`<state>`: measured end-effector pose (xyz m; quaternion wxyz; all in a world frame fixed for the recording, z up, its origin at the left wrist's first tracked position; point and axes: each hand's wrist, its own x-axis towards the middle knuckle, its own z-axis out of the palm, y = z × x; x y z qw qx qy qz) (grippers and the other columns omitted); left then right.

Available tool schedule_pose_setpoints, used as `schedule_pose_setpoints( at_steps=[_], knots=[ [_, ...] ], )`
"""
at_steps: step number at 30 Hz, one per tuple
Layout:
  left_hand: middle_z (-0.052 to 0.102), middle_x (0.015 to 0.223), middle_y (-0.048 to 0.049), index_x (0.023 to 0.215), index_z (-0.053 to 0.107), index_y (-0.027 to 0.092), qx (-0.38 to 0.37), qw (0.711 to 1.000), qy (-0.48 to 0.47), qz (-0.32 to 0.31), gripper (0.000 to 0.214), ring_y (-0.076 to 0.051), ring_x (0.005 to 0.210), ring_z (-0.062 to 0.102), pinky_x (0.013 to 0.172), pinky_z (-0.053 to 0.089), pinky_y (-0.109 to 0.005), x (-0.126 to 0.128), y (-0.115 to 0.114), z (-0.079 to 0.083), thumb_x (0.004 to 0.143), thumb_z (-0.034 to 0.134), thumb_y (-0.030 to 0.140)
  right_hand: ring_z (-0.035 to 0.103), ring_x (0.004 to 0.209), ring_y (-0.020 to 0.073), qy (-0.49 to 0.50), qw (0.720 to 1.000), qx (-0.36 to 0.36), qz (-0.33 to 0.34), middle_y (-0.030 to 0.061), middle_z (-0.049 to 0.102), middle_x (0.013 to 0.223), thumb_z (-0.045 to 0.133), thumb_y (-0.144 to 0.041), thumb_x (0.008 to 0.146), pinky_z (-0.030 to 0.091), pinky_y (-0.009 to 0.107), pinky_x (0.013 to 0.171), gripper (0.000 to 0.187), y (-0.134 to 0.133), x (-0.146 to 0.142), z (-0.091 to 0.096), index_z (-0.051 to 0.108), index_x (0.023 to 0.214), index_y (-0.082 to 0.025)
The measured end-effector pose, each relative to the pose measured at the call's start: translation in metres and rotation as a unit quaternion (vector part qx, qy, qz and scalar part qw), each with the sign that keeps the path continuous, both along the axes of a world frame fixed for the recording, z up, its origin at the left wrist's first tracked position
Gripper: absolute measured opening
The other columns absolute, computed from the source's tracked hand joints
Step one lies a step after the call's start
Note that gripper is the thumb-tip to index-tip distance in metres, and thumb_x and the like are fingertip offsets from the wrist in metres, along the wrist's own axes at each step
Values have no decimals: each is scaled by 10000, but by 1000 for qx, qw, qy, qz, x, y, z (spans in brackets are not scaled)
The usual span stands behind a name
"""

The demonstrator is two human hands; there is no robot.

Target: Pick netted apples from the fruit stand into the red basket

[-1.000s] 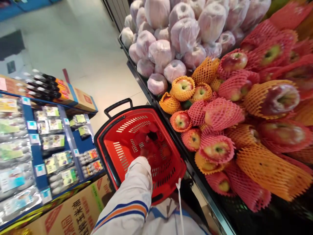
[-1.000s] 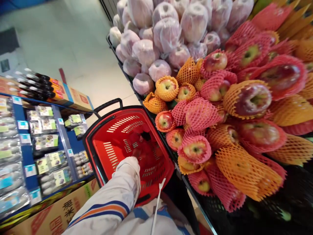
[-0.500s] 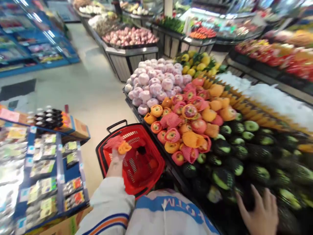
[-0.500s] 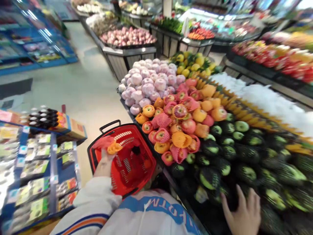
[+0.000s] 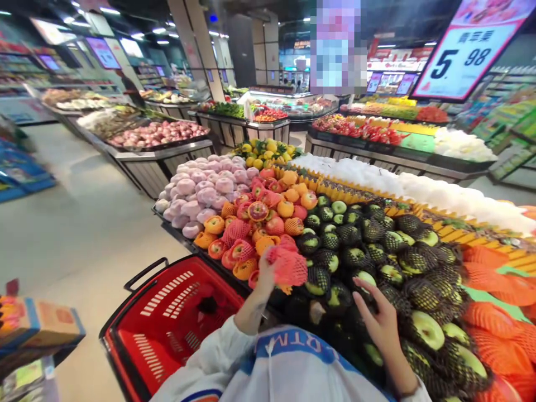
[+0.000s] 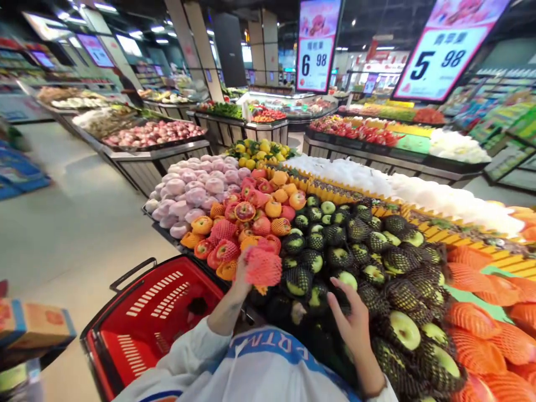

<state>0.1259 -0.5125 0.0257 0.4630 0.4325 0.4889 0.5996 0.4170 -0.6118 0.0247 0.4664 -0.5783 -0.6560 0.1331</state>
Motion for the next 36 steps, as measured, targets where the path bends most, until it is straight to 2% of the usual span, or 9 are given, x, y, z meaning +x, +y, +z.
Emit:
schedule_pose_setpoints(
  at_steps=[4, 8, 15, 18, 22, 26, 30, 33, 36],
  knots=[
    [577, 724, 38, 792, 554, 209, 37, 990, 36, -131, 374, -143, 674, 520, 661, 452, -284, 70, -7, -1, 653, 837, 409, 587, 1352, 349, -125, 983, 106, 86, 160, 587, 1502, 703, -301, 940, 550, 553, 1062, 530, -5, -17, 29, 562, 1448, -254],
    [572, 735, 49, 833, 527, 208, 53, 956, 129, -258, 345, -137, 673, 489, 645, 402, -273, 97, -9, 4, 690, 796, 369, 553, 1362, 346, -242, 947, 169, 126, 128, 637, 1445, 722, -239, 937, 551, 539, 1044, 389, 1, -20, 33, 658, 1320, -263],
    [643, 985, -15, 1005, 536, 208, 53, 950, 201, -233, 368, -205, 929, 629, 897, 518, -351, 110, 22, 4, 708, 746, 158, 676, 950, 279, -238, 964, 110, 30, 87, 735, 1030, 645, -260, 973, 603, 451, 817, 80, 21, 21, 9, 703, 925, -233],
    [624, 1276, -113, 1253, 528, 194, 91, 931, 200, -292, 558, -278, 1213, 606, 1098, 473, -438, 113, 31, 2, 783, 793, 332, 656, 969, 272, -171, 973, 147, -52, 97, 692, 1071, 694, -248, 934, 577, 440, 818, 61, 20, 32, 10, 692, 878, -225],
    [401, 1621, -182, 1568, 349, 199, 148, 861, 301, -382, 829, -340, 1492, 386, 1260, 290, -536, 113, 37, 7, 881, 723, 472, 630, 950, 251, -7, 960, 212, -182, 80, 660, 1062, 761, -224, 869, 528, 437, 830, 117, 12, 42, 23, 665, 803, -217],
    [391, 1648, -165, 1628, 312, 235, 168, 810, 446, -341, 882, -397, 1451, 397, 1214, 318, -636, 110, 39, 15, 895, 698, 539, 652, 919, 257, 37, 961, 235, -142, 28, 701, 871, 775, -214, 835, 521, 464, 870, 135, 6, 49, 33, 690, 733, -242],
    [355, 1681, -109, 1647, 267, 269, 234, 780, 472, -338, 752, -349, 1468, 398, 1231, 339, -600, 105, 42, 20, 987, 589, 436, 669, 728, 220, 198, 959, 127, -156, 32, 750, 808, 788, -401, 834, 569, 372, 696, 171, 11, 39, 29, 749, 821, -235],
    [280, 1715, -99, 1670, 149, 243, 283, 772, 447, -352, 721, -256, 1546, 334, 1271, 337, -482, 100, 44, 21, 1029, 479, 265, 693, 754, 197, 390, 906, 23, -162, 23, 776, 879, 805, -497, 808, 593, 335, 735, 289, 22, 25, 24, 750, 930, -240],
    [344, 1691, -85, 1646, 236, 246, 294, 775, 464, -314, 659, -228, 1525, 384, 1255, 376, -445, 95, 46, 21, 1021, 436, 181, 737, 899, 211, 537, 831, -47, -138, 14, 788, 1037, 835, -495, 766, 616, 347, 845, 351, 35, 15, 22, 737, 1024, -279]
  ],
)
